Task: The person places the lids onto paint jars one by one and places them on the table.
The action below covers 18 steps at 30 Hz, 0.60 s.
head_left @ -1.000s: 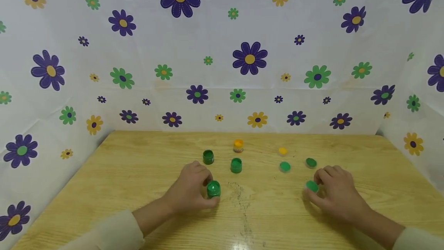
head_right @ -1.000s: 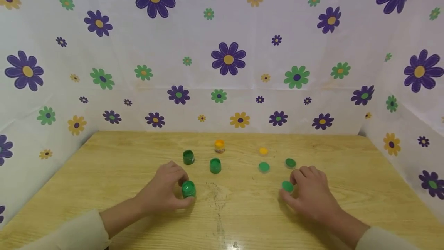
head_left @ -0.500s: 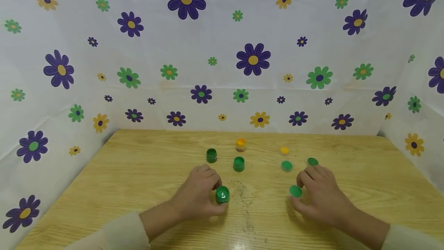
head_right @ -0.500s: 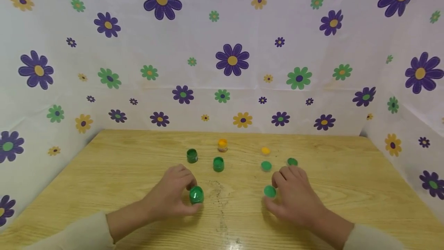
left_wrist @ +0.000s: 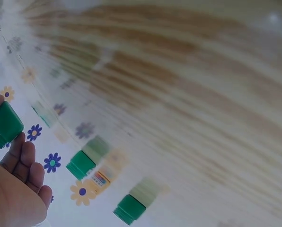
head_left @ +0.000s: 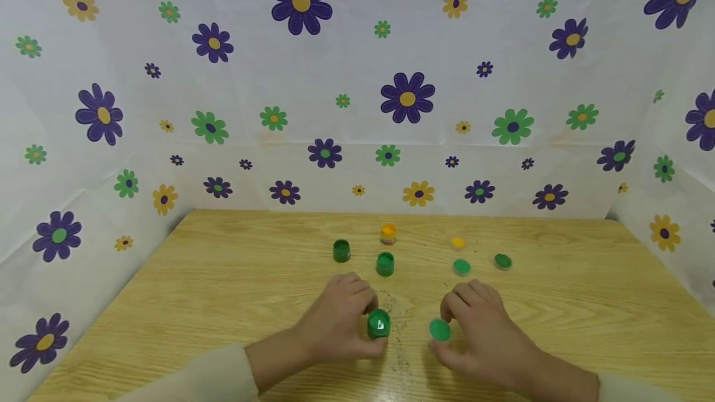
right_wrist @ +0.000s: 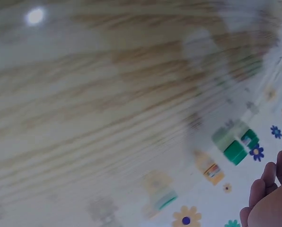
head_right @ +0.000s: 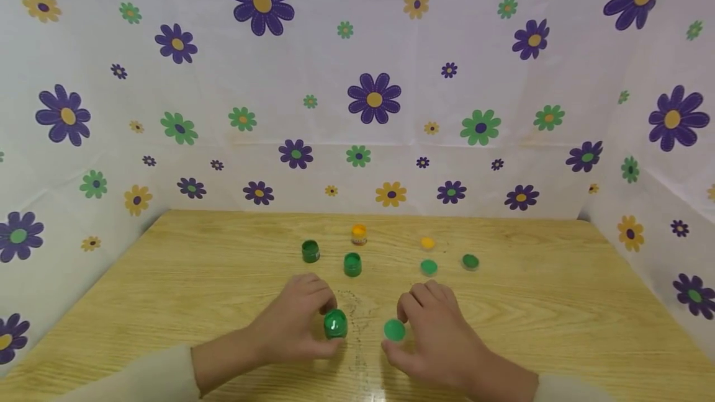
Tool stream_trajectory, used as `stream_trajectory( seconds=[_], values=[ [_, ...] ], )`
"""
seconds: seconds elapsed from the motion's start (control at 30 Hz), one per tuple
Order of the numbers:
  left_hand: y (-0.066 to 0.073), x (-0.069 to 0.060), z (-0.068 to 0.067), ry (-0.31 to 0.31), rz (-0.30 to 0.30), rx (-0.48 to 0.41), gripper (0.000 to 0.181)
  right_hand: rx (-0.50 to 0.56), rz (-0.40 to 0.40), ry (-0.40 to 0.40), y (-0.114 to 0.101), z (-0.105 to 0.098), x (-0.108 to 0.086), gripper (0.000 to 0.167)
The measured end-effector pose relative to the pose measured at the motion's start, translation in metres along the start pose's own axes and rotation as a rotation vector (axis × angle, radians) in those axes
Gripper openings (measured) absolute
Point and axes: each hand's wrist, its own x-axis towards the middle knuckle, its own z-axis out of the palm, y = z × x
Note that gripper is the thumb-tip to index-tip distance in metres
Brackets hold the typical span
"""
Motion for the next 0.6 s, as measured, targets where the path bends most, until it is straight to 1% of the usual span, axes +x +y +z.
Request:
stream_trajectory(
  seconds=[0.13,0.3,0.37,0.5,0.6],
  values=[
    [0.002,0.003,0.005,0.01,0.01,-0.015,0.025,0.093,-0.001,0.02,-0.013,0.003,0.005,0.028],
    [0.008,0.009,0.011,0.002,0.001,-0.034,0.025,0.179,0.023,0.085,-0.023,0.007,0.014,0.026],
    [0.012,0.013,0.013,0.005,-0.002,-0.026,0.027,0.204,0.03,0.109,-0.025,0.01,0.017,0.026],
    [0.019,0.018,0.017,0.019,-0.008,0.014,0.03,0.235,0.053,0.129,-0.026,0.015,0.022,0.025],
    [0.02,0.022,0.019,0.022,-0.023,0.03,0.031,0.25,0.06,0.151,-0.022,0.02,0.026,0.023]
  ],
)
